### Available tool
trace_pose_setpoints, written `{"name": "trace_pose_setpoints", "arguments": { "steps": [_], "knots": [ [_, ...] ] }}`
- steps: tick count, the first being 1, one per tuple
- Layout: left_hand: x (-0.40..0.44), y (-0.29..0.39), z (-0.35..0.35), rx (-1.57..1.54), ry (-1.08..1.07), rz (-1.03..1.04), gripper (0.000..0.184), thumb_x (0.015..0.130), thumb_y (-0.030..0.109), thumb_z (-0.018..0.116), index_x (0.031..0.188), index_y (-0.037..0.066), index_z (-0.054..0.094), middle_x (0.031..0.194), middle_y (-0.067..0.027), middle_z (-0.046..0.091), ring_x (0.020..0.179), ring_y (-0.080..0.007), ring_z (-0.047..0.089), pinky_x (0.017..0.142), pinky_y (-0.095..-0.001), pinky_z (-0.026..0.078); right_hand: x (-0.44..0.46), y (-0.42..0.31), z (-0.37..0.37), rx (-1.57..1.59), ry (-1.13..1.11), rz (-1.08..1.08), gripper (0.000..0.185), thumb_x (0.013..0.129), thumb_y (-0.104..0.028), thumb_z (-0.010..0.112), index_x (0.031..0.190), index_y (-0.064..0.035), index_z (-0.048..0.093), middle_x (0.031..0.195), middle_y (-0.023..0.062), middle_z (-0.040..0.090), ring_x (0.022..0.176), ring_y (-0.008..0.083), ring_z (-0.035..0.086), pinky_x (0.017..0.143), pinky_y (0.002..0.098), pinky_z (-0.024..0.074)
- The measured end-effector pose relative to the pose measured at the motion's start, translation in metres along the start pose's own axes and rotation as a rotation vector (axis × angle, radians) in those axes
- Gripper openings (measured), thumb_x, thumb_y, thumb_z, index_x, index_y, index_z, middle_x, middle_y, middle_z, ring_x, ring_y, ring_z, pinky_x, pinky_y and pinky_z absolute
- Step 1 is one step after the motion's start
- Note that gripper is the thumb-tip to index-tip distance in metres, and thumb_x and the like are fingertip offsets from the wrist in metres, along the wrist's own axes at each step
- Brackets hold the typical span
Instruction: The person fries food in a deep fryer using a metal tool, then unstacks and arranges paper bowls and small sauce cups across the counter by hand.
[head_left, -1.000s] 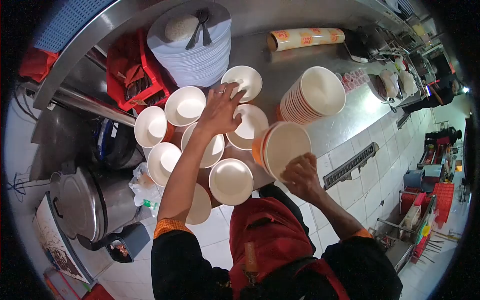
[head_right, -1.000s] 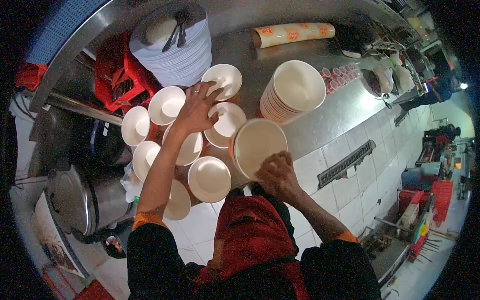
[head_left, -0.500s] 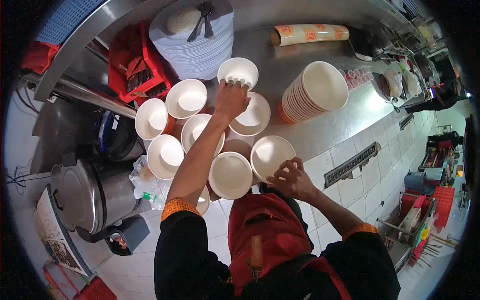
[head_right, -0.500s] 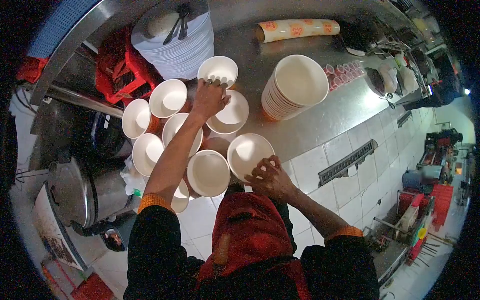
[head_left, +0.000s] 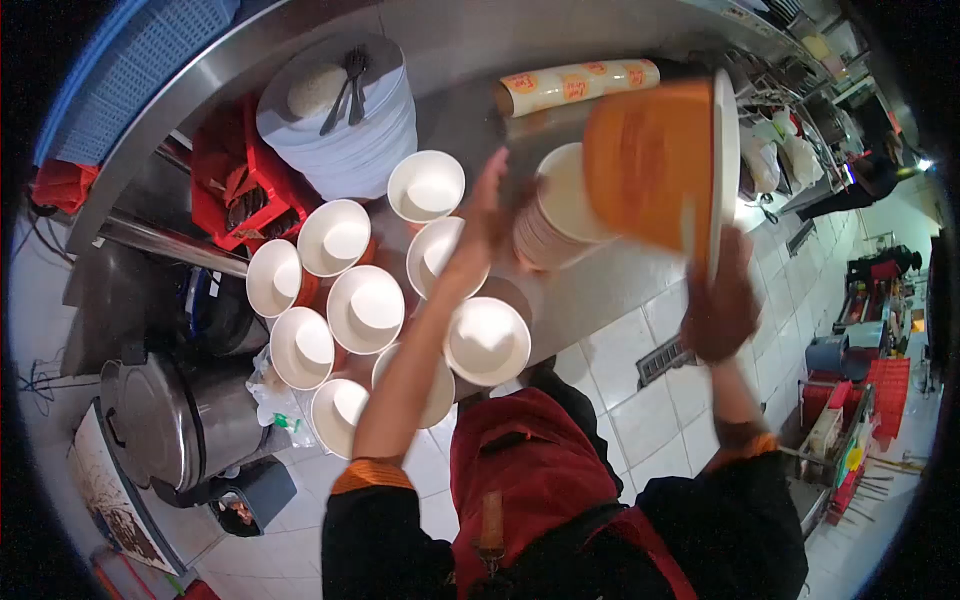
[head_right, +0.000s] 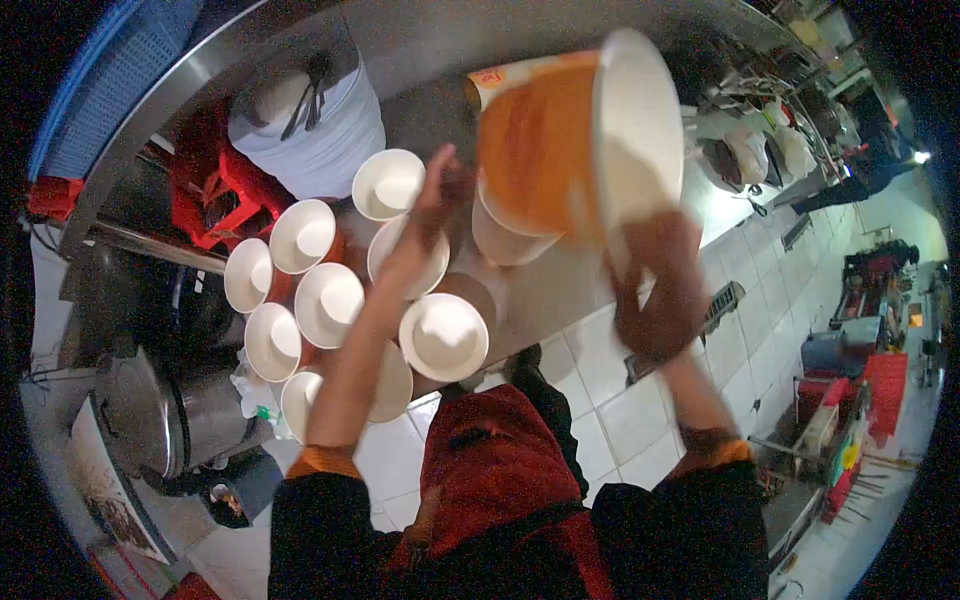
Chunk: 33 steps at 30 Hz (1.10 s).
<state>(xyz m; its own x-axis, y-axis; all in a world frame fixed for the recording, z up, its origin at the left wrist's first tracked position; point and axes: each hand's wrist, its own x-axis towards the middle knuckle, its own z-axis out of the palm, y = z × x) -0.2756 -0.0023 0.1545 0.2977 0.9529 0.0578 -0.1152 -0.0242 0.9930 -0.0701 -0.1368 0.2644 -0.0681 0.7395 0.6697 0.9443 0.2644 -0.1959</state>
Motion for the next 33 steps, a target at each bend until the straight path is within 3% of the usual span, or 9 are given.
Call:
{"name": "trace_pose_setpoints", "arguments": {
  "steps": [7, 8, 10, 13, 17, 19, 21, 26, 33],
  "knots": [
    [-0.031, -0.016, 0.087, -0.144, 0.479, -0.099, 0.044, 0.086, 0.006, 0.054, 0.126, -0.002, 0.041, 0.118, -0.0129, 0.050, 0.113, -0.0224, 0.048, 0.098, -0.0322, 0.036, 0.132, 0.154, 0.160, -0.066, -0.415, -0.674, 0.017, 0.090, -0.016, 0.052, 0.101, -0.0063, 0.060, 0.099, 0.0111, 0.064, 0.098, 0.0280, 0.058, 0.087, 0.0414, 0.0426],
    [-0.038, -0.009, 0.092, -0.078, 0.501, -0.115, 0.043, 0.088, 0.006, 0.052, 0.128, -0.001, 0.039, 0.121, -0.0133, 0.050, 0.113, -0.0215, 0.048, 0.098, -0.0316, 0.036, 0.122, 0.132, 0.152, 0.231, -0.516, -0.295, 0.020, 0.087, -0.017, 0.053, 0.101, -0.0067, 0.061, 0.104, 0.0112, 0.064, 0.105, 0.0278, 0.054, 0.093, 0.0425, 0.0391],
    [-0.043, 0.001, 0.110, -0.158, 0.613, -0.128, 0.044, 0.090, 0.009, 0.052, 0.131, -0.001, 0.038, 0.125, -0.0133, 0.049, 0.115, -0.0206, 0.047, 0.098, -0.0326, 0.037, 0.110, 0.144, 0.217, 0.149, -0.637, -0.523, 0.023, 0.081, -0.016, 0.056, 0.102, -0.0082, 0.064, 0.106, 0.0085, 0.064, 0.104, 0.0285, 0.056, 0.097, 0.0403, 0.0386],
    [-0.042, -0.008, 0.120, -0.164, 0.830, -0.100, 0.044, 0.095, 0.016, 0.046, 0.133, -0.002, 0.035, 0.130, -0.0151, 0.045, 0.118, -0.0229, 0.046, 0.099, -0.0355, 0.037, 0.055, 0.176, 0.382, 0.737, -0.381, -0.690, 0.025, 0.082, -0.022, 0.059, 0.105, -0.0140, 0.065, 0.110, 0.0031, 0.064, 0.112, 0.0185, 0.054, 0.105, 0.0384, 0.0334],
    [-0.057, -0.030, 0.114, 0.381, 0.661, 0.083, 0.055, 0.096, 0.036, 0.040, 0.134, -0.003, 0.032, 0.130, -0.0169, 0.043, 0.121, -0.0244, 0.043, 0.102, -0.0367, 0.033, 0.055, 0.151, 0.305, 0.837, -0.361, -0.493, 0.035, 0.082, -0.027, 0.063, 0.117, -0.0191, 0.060, 0.118, 0.0055, 0.059, 0.120, 0.0212, 0.049, 0.107, 0.0386, 0.0298],
    [-0.081, -0.070, 0.113, 0.173, 0.595, -0.021, 0.089, 0.075, 0.041, 0.072, 0.137, -0.003, 0.025, 0.134, -0.0152, 0.040, 0.124, -0.0250, 0.040, 0.104, -0.0365, 0.031, 0.086, 0.151, 0.220, 1.000, -0.872, -0.004, 0.043, 0.082, -0.031, 0.066, 0.121, -0.0182, 0.057, 0.125, 0.0044, 0.055, 0.120, 0.0222, 0.048, 0.108, 0.0412, 0.0276],
    [-0.082, -0.100, 0.128, -0.091, 0.591, 0.088, 0.120, 0.044, 0.031, 0.094, 0.136, -0.005, 0.026, 0.134, -0.0133, 0.040, 0.122, -0.0250, 0.041, 0.105, -0.0356, 0.031, 0.087, 0.152, 0.149, 0.981, -0.554, -0.388, 0.043, 0.079, -0.032, 0.068, 0.119, -0.0152, 0.059, 0.119, 0.0060, 0.057, 0.116, 0.0208, 0.050, 0.105, 0.0438, 0.0299],
    [-0.032, -0.119, 0.162, 0.150, 0.686, 0.127, 0.078, 0.063, 0.016, 0.082, 0.127, 0.001, 0.041, 0.124, -0.0174, 0.047, 0.107, -0.0272, 0.053, 0.088, -0.0381, 0.046, 0.050, 0.138, 0.105, 0.270, -0.643, -0.984, 0.032, 0.070, -0.025, 0.068, 0.100, -0.0138, 0.066, 0.092, 0.0026, 0.064, 0.102, 0.0157, 0.056, 0.093, 0.0407, 0.0399],
    [0.079, -0.119, 0.185, 0.323, 0.793, 0.227, 0.105, 0.057, 0.014, 0.084, 0.138, -0.001, 0.019, 0.132, -0.0223, 0.036, 0.125, -0.0380, 0.035, 0.106, -0.0464, 0.026, 0.111, 0.190, 0.138, 0.233, -0.773, -0.760, 0.027, 0.068, -0.022, 0.072, 0.091, -0.0096, 0.069, 0.084, 0.0049, 0.066, 0.083, 0.0241, 0.058, 0.085, 0.0385, 0.0441]
  ]
}}
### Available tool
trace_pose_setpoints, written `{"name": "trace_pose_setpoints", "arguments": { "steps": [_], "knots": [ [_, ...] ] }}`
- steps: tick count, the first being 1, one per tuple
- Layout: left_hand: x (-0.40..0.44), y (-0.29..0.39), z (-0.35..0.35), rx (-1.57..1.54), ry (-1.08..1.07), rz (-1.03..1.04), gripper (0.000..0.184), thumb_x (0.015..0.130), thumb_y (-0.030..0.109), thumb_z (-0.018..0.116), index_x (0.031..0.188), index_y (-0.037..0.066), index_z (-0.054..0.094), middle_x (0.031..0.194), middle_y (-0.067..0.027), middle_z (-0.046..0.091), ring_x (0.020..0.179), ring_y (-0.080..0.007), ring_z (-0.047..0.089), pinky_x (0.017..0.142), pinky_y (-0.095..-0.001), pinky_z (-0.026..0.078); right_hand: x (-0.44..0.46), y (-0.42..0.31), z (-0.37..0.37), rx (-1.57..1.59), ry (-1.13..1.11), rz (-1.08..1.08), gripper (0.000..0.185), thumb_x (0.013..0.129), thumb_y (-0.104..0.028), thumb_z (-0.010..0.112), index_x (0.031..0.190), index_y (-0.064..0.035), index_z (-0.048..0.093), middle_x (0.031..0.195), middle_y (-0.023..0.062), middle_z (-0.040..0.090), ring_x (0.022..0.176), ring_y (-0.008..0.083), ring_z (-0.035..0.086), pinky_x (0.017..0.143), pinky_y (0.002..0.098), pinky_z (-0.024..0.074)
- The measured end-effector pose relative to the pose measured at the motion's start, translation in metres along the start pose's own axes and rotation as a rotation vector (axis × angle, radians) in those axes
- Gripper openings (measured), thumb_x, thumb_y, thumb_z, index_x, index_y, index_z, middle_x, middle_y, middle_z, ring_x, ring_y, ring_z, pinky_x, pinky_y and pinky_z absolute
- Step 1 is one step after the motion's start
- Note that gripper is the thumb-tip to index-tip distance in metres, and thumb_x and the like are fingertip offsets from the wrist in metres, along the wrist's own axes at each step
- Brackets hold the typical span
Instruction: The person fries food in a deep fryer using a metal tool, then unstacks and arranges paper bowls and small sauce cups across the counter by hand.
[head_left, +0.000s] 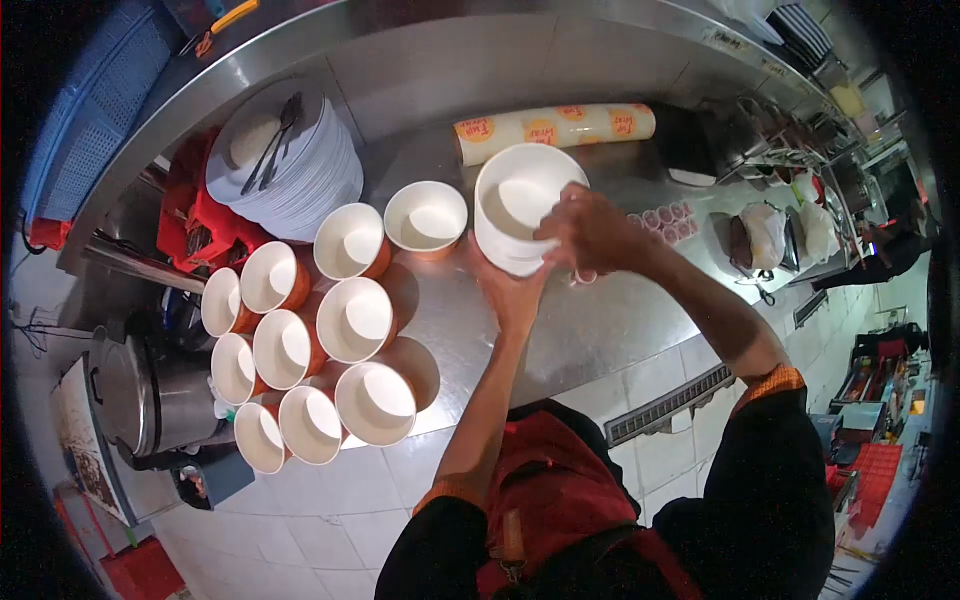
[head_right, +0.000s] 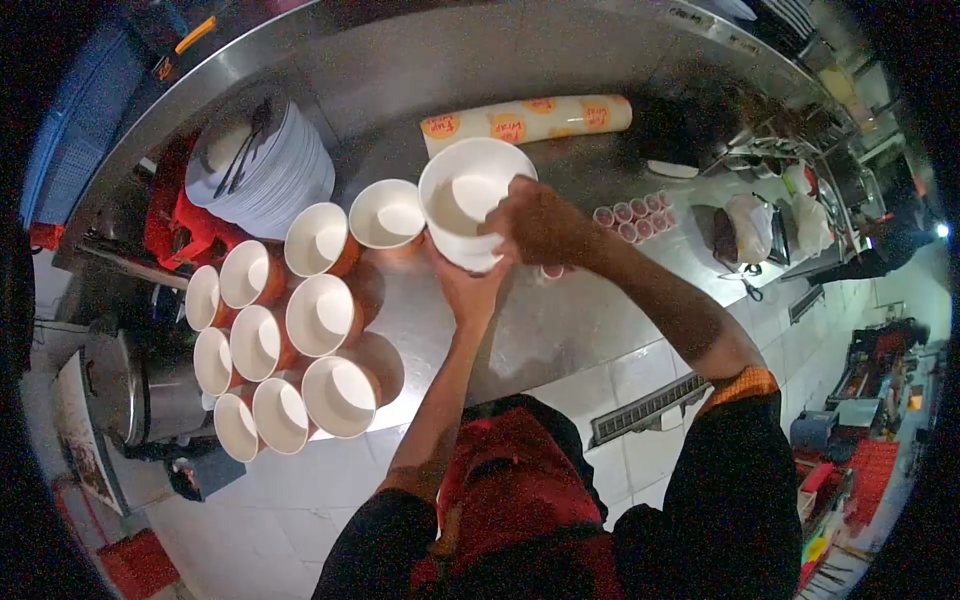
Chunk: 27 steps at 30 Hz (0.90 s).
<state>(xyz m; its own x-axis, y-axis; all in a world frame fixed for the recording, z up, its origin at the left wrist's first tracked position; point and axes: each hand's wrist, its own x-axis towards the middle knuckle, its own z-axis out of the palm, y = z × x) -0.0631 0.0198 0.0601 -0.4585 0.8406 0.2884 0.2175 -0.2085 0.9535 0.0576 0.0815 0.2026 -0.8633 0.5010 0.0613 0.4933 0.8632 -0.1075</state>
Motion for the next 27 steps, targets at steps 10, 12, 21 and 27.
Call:
{"name": "trace_pose_setpoints", "arguments": {
  "steps": [10, 12, 21, 27],
  "knots": [
    [0.061, -0.021, 0.056, 0.219, 0.129, 0.106, 0.107, 0.057, 0.018, 0.084, 0.139, -0.002, 0.018, 0.137, -0.0265, 0.032, 0.127, -0.0420, 0.033, 0.104, -0.0496, 0.028, 0.007, 0.061, -0.057, -0.081, 0.213, -0.086, 0.029, 0.067, -0.024, 0.074, 0.090, -0.0083, 0.068, 0.086, 0.0040, 0.066, 0.082, 0.0237, 0.058, 0.082, 0.0381, 0.0438],
    [0.063, -0.023, 0.059, 0.172, 0.079, 0.142, 0.108, 0.057, 0.020, 0.084, 0.138, -0.006, 0.017, 0.135, -0.0300, 0.031, 0.127, -0.0439, 0.031, 0.106, -0.0503, 0.025, -0.012, 0.059, -0.070, -0.134, 0.225, -0.160, 0.029, 0.067, -0.025, 0.072, 0.092, -0.0105, 0.067, 0.088, 0.0018, 0.066, 0.081, 0.0222, 0.059, 0.084, 0.0390, 0.0433],
    [-0.102, 0.033, -0.053, 0.058, -0.156, -0.313, 0.065, 0.079, 0.026, 0.069, 0.128, -0.003, 0.039, 0.126, -0.0152, 0.046, 0.115, -0.0247, 0.044, 0.099, -0.0383, 0.033, -0.058, -0.035, -0.017, 0.048, 0.061, -0.434, 0.004, 0.068, -0.019, 0.060, 0.069, -0.0155, 0.059, 0.073, -0.0020, 0.060, 0.075, 0.0129, 0.059, 0.087, 0.0297, 0.0403],
    [-0.119, -0.042, -0.083, 0.184, -0.139, -0.218, 0.064, 0.081, 0.018, 0.069, 0.130, -0.002, 0.034, 0.123, -0.0153, 0.047, 0.112, -0.0246, 0.048, 0.097, -0.0385, 0.038, -0.016, -0.064, 0.101, 0.026, -0.185, -0.355, 0.021, 0.068, -0.027, 0.064, 0.085, -0.0140, 0.065, 0.086, 0.0026, 0.062, 0.091, 0.0188, 0.060, 0.095, 0.0358, 0.0359]
  ]
}}
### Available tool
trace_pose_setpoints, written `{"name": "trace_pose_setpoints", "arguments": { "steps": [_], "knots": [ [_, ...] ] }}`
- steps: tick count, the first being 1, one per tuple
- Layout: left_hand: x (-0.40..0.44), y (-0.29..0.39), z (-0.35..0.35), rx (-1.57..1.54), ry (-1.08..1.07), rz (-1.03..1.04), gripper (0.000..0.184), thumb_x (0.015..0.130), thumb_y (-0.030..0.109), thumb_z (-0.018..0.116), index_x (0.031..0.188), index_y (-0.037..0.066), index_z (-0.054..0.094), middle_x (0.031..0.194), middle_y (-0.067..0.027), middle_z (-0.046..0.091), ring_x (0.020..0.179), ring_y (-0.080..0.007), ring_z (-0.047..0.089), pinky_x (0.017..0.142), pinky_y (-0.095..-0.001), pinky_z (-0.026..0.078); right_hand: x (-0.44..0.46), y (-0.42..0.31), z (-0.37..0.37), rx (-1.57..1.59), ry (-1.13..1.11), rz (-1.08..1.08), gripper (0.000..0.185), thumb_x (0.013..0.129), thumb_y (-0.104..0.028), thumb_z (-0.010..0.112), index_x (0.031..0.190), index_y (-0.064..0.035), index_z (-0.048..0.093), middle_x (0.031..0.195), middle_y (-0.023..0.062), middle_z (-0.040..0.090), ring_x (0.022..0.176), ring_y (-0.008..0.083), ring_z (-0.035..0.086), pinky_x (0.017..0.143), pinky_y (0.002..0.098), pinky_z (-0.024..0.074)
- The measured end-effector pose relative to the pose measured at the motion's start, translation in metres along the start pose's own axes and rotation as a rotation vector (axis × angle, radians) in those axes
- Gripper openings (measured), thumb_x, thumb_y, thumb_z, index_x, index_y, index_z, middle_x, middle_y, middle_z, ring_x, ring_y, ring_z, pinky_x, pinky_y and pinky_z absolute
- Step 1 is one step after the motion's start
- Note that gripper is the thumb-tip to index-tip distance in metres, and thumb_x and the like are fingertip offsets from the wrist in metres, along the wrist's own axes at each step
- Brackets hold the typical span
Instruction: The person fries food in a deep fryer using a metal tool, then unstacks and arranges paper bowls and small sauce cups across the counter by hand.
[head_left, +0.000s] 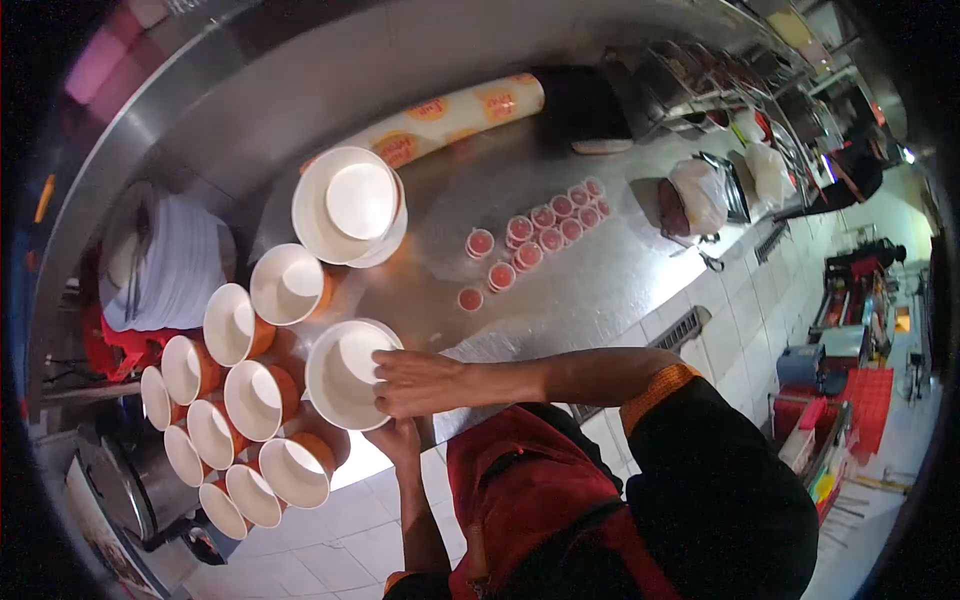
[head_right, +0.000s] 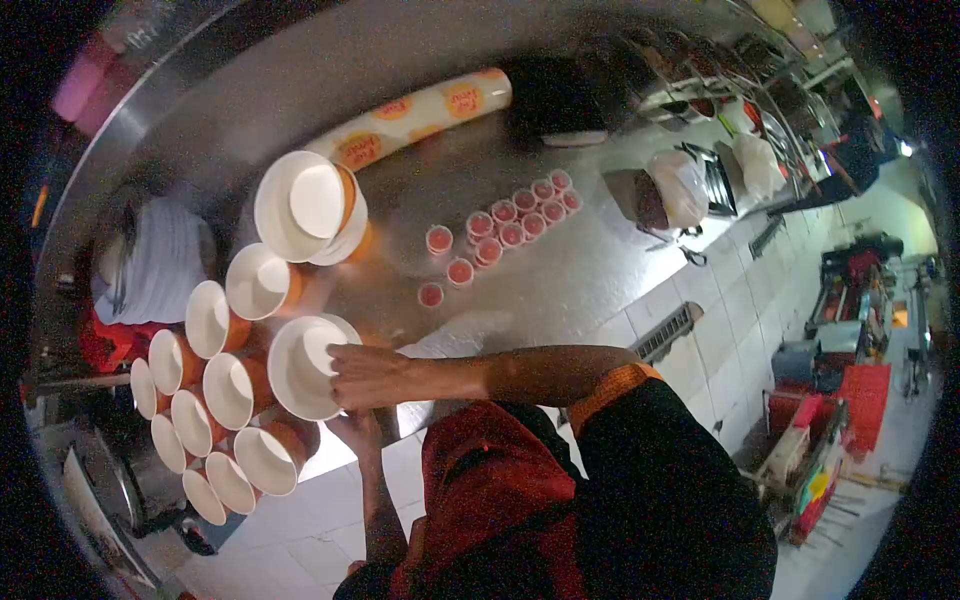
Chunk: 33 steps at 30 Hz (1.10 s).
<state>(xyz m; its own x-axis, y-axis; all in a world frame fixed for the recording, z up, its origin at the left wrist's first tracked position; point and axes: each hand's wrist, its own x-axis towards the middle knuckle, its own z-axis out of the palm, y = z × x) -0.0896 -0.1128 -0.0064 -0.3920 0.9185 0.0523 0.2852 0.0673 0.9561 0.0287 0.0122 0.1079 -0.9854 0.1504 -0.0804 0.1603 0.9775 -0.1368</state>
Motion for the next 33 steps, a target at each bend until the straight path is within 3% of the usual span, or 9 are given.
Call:
{"name": "trace_pose_setpoints", "arguments": {
  "steps": [3, 4, 5, 6, 7, 11, 18, 27, 33],
  "knots": [
    [-0.020, 0.046, 0.027, -0.360, 0.253, -0.009, 0.065, 0.084, 0.020, 0.066, 0.132, -0.001, 0.028, 0.122, -0.0160, 0.045, 0.113, -0.0260, 0.046, 0.095, -0.0395, 0.039, -0.027, -0.003, -0.035, 0.252, 0.568, 0.024, 0.046, 0.072, -0.036, 0.068, 0.111, -0.0146, 0.063, 0.116, 0.0096, 0.056, 0.115, 0.0261, 0.050, 0.104, 0.0429, 0.0283],
    [-0.036, 0.032, 0.027, 0.004, 0.291, 0.015, 0.061, 0.088, 0.020, 0.060, 0.133, 0.000, 0.024, 0.123, -0.0173, 0.042, 0.112, -0.0264, 0.046, 0.093, -0.0395, 0.040, -0.048, 0.001, -0.037, 0.297, 0.573, 0.149, 0.053, 0.073, -0.040, 0.068, 0.119, -0.0156, 0.058, 0.126, 0.0107, 0.049, 0.122, 0.0283, 0.044, 0.106, 0.0449, 0.0255],
    [-0.052, 0.078, 0.044, -0.405, 0.187, -0.160, 0.064, 0.086, 0.030, 0.062, 0.131, 0.000, 0.027, 0.121, -0.0186, 0.040, 0.109, -0.0268, 0.046, 0.092, -0.0415, 0.040, -0.073, 0.005, -0.038, 0.339, 0.583, 0.272, 0.061, 0.074, -0.044, 0.069, 0.126, -0.0166, 0.054, 0.136, 0.0118, 0.042, 0.128, 0.0305, 0.038, 0.108, 0.0470, 0.0227],
    [-0.071, 0.051, 0.055, -0.020, 0.228, 0.046, 0.066, 0.081, 0.040, 0.066, 0.126, 0.001, 0.036, 0.118, -0.0190, 0.042, 0.103, -0.0297, 0.048, 0.093, -0.0449, 0.038, -0.101, 0.022, -0.027, 0.272, 0.742, 0.422, 0.057, 0.075, -0.041, 0.071, 0.123, -0.0156, 0.057, 0.135, 0.0115, 0.043, 0.126, 0.0301, 0.040, 0.106, 0.0482, 0.0264],
    [-0.053, 0.073, 0.063, 0.223, 0.091, 0.383, 0.071, 0.074, 0.045, 0.070, 0.124, 0.003, 0.043, 0.116, -0.0183, 0.043, 0.106, -0.0345, 0.045, 0.095, -0.0501, 0.034, -0.132, 0.043, -0.039, 0.329, 0.586, 0.647, 0.059, 0.072, -0.038, 0.074, 0.124, -0.0148, 0.056, 0.138, 0.0104, 0.041, 0.131, 0.0311, 0.035, 0.106, 0.0502, 0.0244],
    [0.036, 0.156, 0.147, 0.542, -0.321, 0.527, 0.088, 0.069, 0.053, 0.072, 0.136, 0.007, 0.038, 0.142, -0.0209, 0.028, 0.134, -0.0414, 0.020, 0.104, -0.0582, 0.018, -0.236, 0.130, -0.009, -0.227, 0.488, 1.039, 0.058, 0.082, -0.045, 0.062, 0.134, -0.0243, 0.046, 0.146, 0.0083, 0.031, 0.139, 0.0328, 0.015, 0.108, 0.0566, 0.0143],
    [0.103, 0.147, 0.264, 0.718, -0.480, 0.676, 0.110, 0.059, 0.062, 0.074, 0.141, 0.006, 0.028, 0.142, -0.0209, 0.030, 0.134, -0.0357, 0.025, 0.103, -0.0555, 0.021, -0.270, 0.169, 0.049, -0.194, 0.357, 0.912, 0.050, 0.092, -0.048, 0.042, 0.136, -0.0243, 0.044, 0.143, 0.0097, 0.035, 0.135, 0.0340, 0.025, 0.106, 0.0584, 0.0164],
    [0.105, 0.150, 0.303, 0.952, -0.439, 0.638, 0.092, 0.058, 0.052, 0.078, 0.129, 0.004, 0.042, 0.111, -0.0120, 0.049, 0.102, -0.0271, 0.050, 0.085, -0.0433, 0.033, -0.282, 0.175, 0.051, -0.118, 0.500, 0.861, 0.043, 0.094, -0.042, 0.040, 0.129, -0.0212, 0.050, 0.127, 0.0097, 0.047, 0.121, 0.0303, 0.039, 0.102, 0.0544, 0.0223],
    [0.103, 0.159, 0.326, 0.971, -0.514, 0.566, 0.094, 0.062, 0.053, 0.075, 0.131, 0.003, 0.037, 0.121, -0.0158, 0.047, 0.109, -0.0288, 0.048, 0.089, -0.0460, 0.032, -0.302, 0.184, 0.053, -0.144, 0.507, 0.882, 0.043, 0.093, -0.043, 0.039, 0.129, -0.0214, 0.051, 0.127, 0.0095, 0.048, 0.122, 0.0300, 0.039, 0.103, 0.0548, 0.0199]
  ]
}}
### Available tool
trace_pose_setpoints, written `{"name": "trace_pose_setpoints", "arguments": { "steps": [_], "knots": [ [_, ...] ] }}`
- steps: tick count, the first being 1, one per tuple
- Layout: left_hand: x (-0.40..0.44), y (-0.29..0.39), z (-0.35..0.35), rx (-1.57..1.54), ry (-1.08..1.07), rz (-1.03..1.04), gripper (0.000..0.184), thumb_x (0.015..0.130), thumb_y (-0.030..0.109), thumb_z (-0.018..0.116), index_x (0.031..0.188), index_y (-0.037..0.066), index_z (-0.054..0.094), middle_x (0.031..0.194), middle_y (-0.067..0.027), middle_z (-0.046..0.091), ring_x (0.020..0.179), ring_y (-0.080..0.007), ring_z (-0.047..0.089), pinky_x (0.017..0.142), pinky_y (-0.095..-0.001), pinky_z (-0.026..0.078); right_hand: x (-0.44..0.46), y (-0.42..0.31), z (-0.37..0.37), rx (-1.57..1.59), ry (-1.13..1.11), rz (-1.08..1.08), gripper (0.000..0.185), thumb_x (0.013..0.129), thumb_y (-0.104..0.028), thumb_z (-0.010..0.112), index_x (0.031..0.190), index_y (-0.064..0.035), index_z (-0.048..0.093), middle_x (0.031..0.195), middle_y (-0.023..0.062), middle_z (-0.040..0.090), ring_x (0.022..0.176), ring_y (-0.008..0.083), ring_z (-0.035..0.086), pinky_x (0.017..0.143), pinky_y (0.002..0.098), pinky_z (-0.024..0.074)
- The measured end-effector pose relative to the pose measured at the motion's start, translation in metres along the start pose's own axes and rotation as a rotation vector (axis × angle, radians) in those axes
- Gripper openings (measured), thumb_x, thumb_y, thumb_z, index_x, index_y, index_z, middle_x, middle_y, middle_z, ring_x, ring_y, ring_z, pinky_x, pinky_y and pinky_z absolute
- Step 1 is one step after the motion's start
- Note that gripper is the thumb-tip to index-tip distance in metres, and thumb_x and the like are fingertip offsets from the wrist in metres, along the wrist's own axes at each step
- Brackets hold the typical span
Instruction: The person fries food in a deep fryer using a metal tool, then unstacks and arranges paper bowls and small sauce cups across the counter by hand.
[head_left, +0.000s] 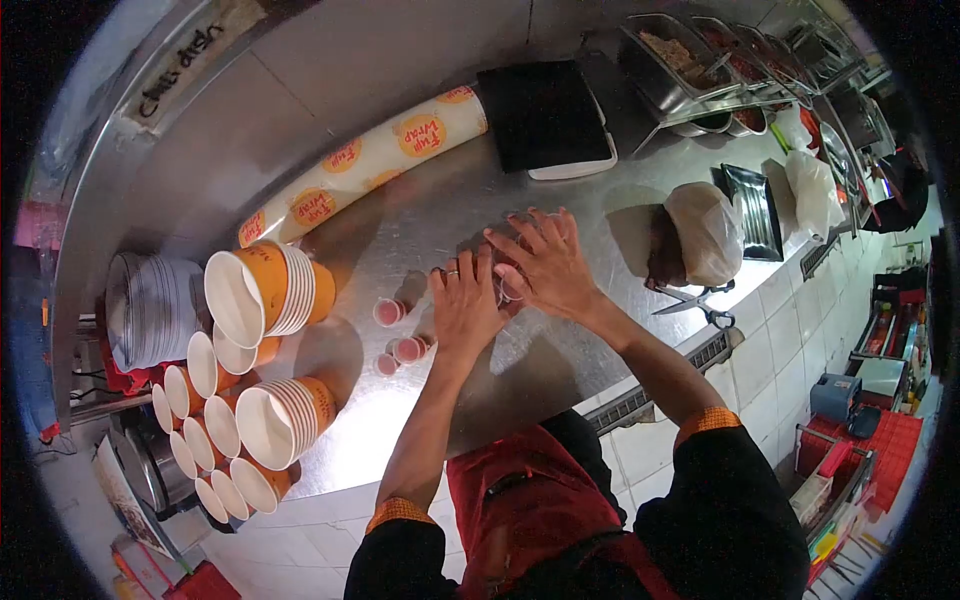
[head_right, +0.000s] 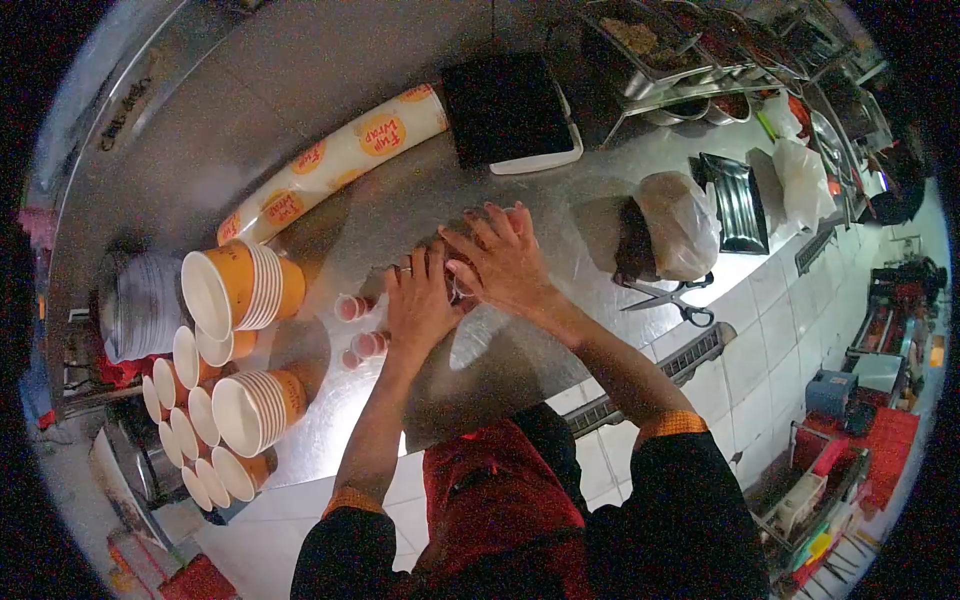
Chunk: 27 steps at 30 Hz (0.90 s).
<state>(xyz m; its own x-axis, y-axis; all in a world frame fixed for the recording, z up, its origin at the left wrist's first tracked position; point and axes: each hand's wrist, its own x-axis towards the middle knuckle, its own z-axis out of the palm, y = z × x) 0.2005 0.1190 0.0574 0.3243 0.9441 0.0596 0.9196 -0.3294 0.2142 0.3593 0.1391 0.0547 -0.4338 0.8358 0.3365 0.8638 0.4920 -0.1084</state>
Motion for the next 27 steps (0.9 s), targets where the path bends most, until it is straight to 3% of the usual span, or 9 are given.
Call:
{"name": "trace_pose_setpoints", "arguments": {
  "steps": [7, 9, 13, 15, 16, 18, 20, 23, 27],
  "knots": [
    [-0.003, -0.003, -0.002, 0.003, 0.114, 0.040, 0.092, 0.058, 0.045, 0.080, 0.130, 0.005, 0.041, 0.111, -0.0108, 0.050, 0.102, -0.0253, 0.049, 0.085, -0.0425, 0.033, 0.000, 0.003, 0.003, 0.026, -0.009, -0.010, 0.045, 0.092, -0.044, 0.041, 0.131, -0.0219, 0.049, 0.129, 0.0097, 0.047, 0.123, 0.0309, 0.038, 0.104, 0.0563, 0.0174],
    [-0.001, -0.002, -0.004, -0.120, -0.043, 0.004, 0.108, 0.058, 0.053, 0.078, 0.140, 0.006, 0.027, 0.128, -0.0162, 0.043, 0.116, -0.0306, 0.044, 0.099, -0.0492, 0.027, -0.001, 0.005, 0.005, 0.002, 0.038, -0.035, 0.048, 0.091, -0.044, 0.043, 0.133, -0.0192, 0.047, 0.130, 0.0099, 0.046, 0.124, 0.0315, 0.037, 0.103, 0.0595, 0.0165],
    [-0.008, -0.009, -0.020, -0.154, 0.122, 0.037, 0.119, 0.052, 0.047, 0.083, 0.143, 0.006, 0.019, 0.132, -0.0180, 0.039, 0.121, -0.0339, 0.040, 0.106, -0.0525, 0.019, 0.005, -0.006, -0.027, 0.029, 0.067, 0.006, 0.044, 0.091, -0.037, 0.050, 0.130, -0.0165, 0.049, 0.132, 0.0109, 0.045, 0.124, 0.0309, 0.037, 0.105, 0.0571, 0.0184],
    [-0.021, -0.016, -0.045, -0.279, 0.153, 0.104, 0.111, 0.054, 0.029, 0.085, 0.141, 0.005, 0.020, 0.134, -0.0214, 0.036, 0.124, -0.0370, 0.037, 0.109, -0.0523, 0.018, 0.008, -0.012, -0.041, 0.344, 0.075, 0.116, 0.041, 0.087, -0.029, 0.056, 0.124, -0.0117, 0.051, 0.128, 0.0128, 0.047, 0.120, 0.0297, 0.044, 0.098, 0.0481, 0.0371],
    [-0.035, -0.029, -0.051, -0.279, 0.155, 0.090, 0.111, 0.054, 0.029, 0.085, 0.141, 0.005, 0.020, 0.134, -0.0214, 0.036, 0.124, -0.0370, 0.037, 0.109, -0.0523, 0.018, 0.006, -0.023, -0.046, 0.349, 0.068, 0.105, 0.041, 0.087, -0.029, 0.056, 0.124, -0.0117, 0.051, 0.128, 0.0128, 0.047, 0.120, 0.0297, 0.044, 0.098, 0.0481, 0.0371],
    [-0.080, -0.064, -0.069, -0.779, 0.315, 0.060, 0.084, 0.059, 0.009, 0.070, 0.133, 0.001, 0.031, 0.131, -0.0236, 0.039, 0.125, -0.0389, 0.036, 0.104, -0.0518, 0.026, -0.007, -0.055, -0.057, 0.575, -0.069, 0.042, 0.038, 0.082, -0.020, 0.061, 0.117, -0.0084, 0.052, 0.118, 0.0154, 0.051, 0.110, 0.0288, 0.051, 0.079, 0.0379, 0.0513],
    [-0.128, -0.086, -0.055, -0.559, 0.367, -0.215, 0.078, 0.058, -0.002, 0.057, 0.132, -0.001, 0.030, 0.128, -0.0248, 0.039, 0.121, -0.0403, 0.038, 0.101, -0.0512, 0.031, -0.007, -0.104, -0.057, 0.473, -0.066, -0.242, 0.038, 0.076, -0.015, 0.063, 0.113, -0.0075, 0.053, 0.113, 0.0160, 0.050, 0.103, 0.0284, 0.053, 0.064, 0.0353, 0.0545],
    [-0.148, -0.095, -0.039, -0.507, 0.266, -0.342, 0.072, 0.066, 0.001, 0.064, 0.130, -0.002, 0.033, 0.124, -0.0236, 0.042, 0.115, -0.0415, 0.041, 0.098, -0.0481, 0.034, 0.001, -0.166, -0.034, 0.234, -0.124, -0.183, 0.041, 0.072, -0.012, 0.064, 0.112, -0.0072, 0.054, 0.111, 0.0149, 0.048, 0.100, 0.0302, 0.053, 0.065, 0.0362, 0.0545],
    [-0.150, -0.103, -0.025, -0.554, 0.233, -0.283, 0.059, 0.071, 0.006, 0.068, 0.123, -0.002, 0.043, 0.118, -0.0223, 0.047, 0.112, -0.0399, 0.044, 0.094, -0.0469, 0.037, -0.003, -0.191, 0.010, 0.200, -0.162, -0.041, 0.042, 0.071, -0.010, 0.062, 0.112, -0.0092, 0.054, 0.114, 0.0134, 0.045, 0.100, 0.0314, 0.051, 0.069, 0.0360, 0.0538]
  ]
}}
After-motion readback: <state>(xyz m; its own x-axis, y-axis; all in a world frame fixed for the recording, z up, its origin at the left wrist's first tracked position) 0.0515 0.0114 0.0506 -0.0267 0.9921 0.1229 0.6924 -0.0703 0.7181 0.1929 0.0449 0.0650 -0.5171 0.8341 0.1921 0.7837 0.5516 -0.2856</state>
